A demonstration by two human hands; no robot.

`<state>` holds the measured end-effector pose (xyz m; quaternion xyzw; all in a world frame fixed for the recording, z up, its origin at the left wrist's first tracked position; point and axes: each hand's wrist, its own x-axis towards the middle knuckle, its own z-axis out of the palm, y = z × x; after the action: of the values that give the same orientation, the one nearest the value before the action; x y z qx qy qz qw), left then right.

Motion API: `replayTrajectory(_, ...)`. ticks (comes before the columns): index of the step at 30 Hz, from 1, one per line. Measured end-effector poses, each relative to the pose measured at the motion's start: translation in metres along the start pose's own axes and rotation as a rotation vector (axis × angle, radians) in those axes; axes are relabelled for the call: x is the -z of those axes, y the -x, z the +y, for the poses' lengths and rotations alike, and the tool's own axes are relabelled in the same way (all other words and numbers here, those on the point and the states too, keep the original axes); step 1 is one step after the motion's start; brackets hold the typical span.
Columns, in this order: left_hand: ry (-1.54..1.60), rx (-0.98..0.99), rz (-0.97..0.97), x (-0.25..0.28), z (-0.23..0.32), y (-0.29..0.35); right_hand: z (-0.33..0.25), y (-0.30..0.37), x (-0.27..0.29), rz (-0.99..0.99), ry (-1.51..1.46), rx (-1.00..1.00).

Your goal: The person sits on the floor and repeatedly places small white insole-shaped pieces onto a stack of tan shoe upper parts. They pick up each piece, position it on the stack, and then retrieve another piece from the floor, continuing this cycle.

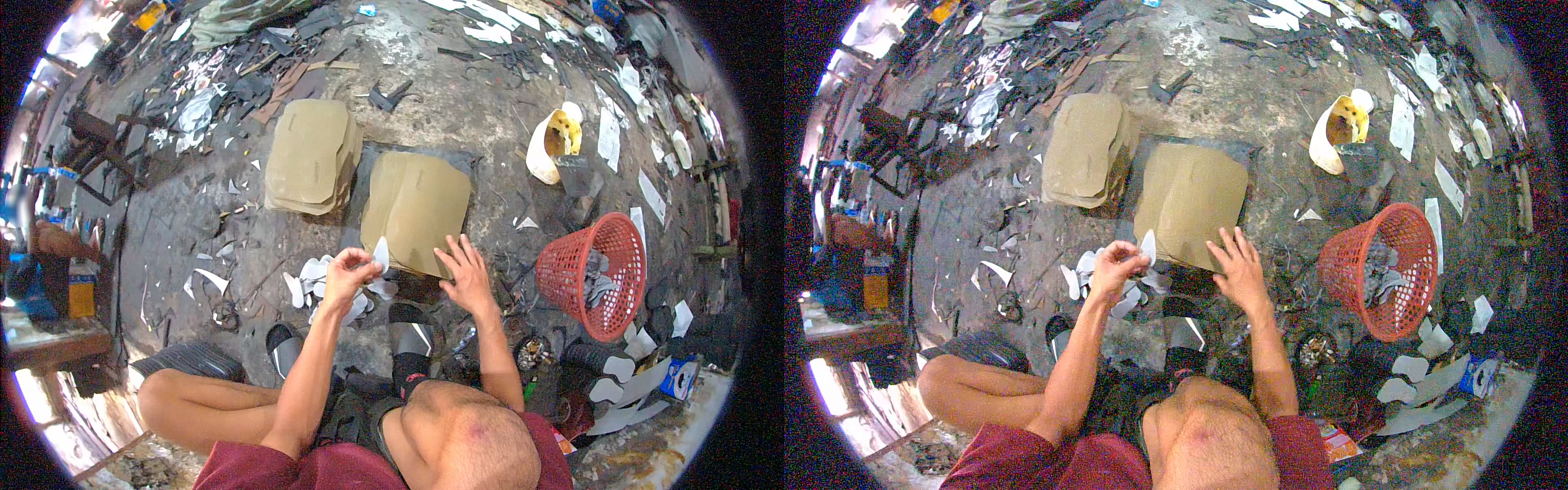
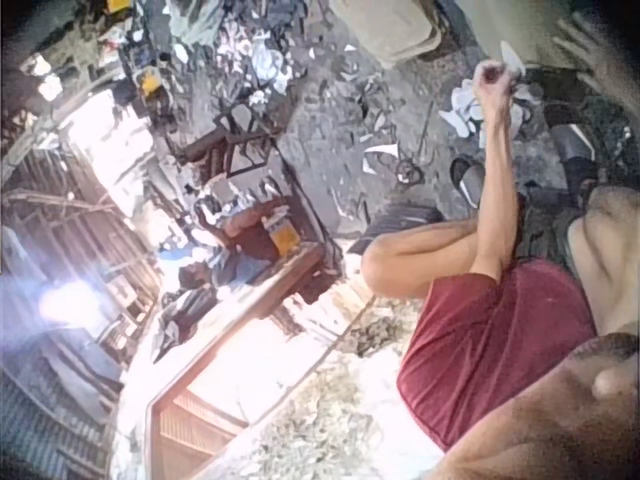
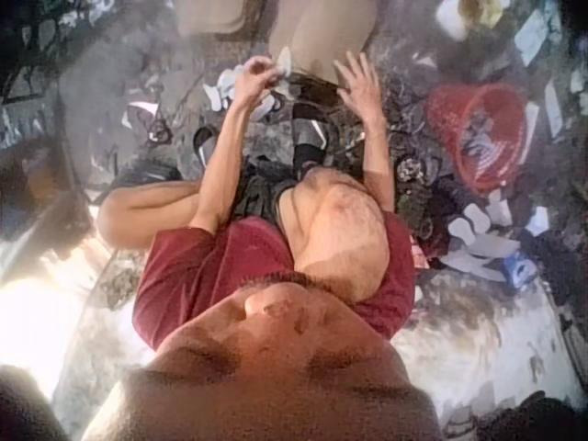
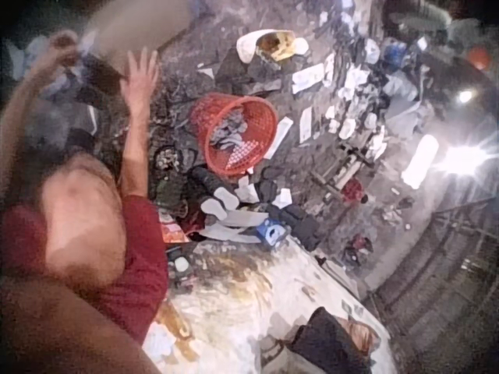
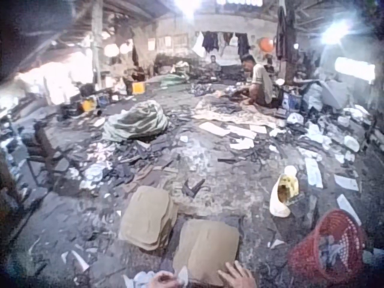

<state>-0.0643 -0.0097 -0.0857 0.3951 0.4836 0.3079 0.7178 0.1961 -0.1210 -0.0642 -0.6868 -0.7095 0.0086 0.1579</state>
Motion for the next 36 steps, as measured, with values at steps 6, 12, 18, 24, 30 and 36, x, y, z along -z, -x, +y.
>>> replayTrajectory(6, -0.363, -0.160, -0.047, -0.057, -0.014, -0.035, 0.029, -0.050, 0.035, 0.392, -0.728, -0.598)
replayTrajectory(12, -1.264, -0.813, 0.047, -0.059, -0.026, -0.043, -0.012, -0.071, 0.025, 0.401, -0.467, -0.177)
replayTrajectory(18, -1.389, -0.749, -0.052, -0.037, -0.035, -0.041, -0.053, -0.043, -0.040, 0.130, -0.361, -0.110)
replayTrajectory(24, -1.260, -0.906, -0.085, -0.032, -0.030, -0.050, -0.033, -0.059, -0.021, -0.007, -0.174, -0.103)
replayTrajectory(30, -1.354, -0.673, -0.174, -0.036, -0.021, -0.049, -0.009, -0.084, 0.001, 0.116, -0.313, -0.211)
replayTrajectory(36, -1.236, -0.916, -0.084, -0.029, -0.031, -0.054, -0.032, -0.050, -0.024, -0.066, -0.340, -0.146)
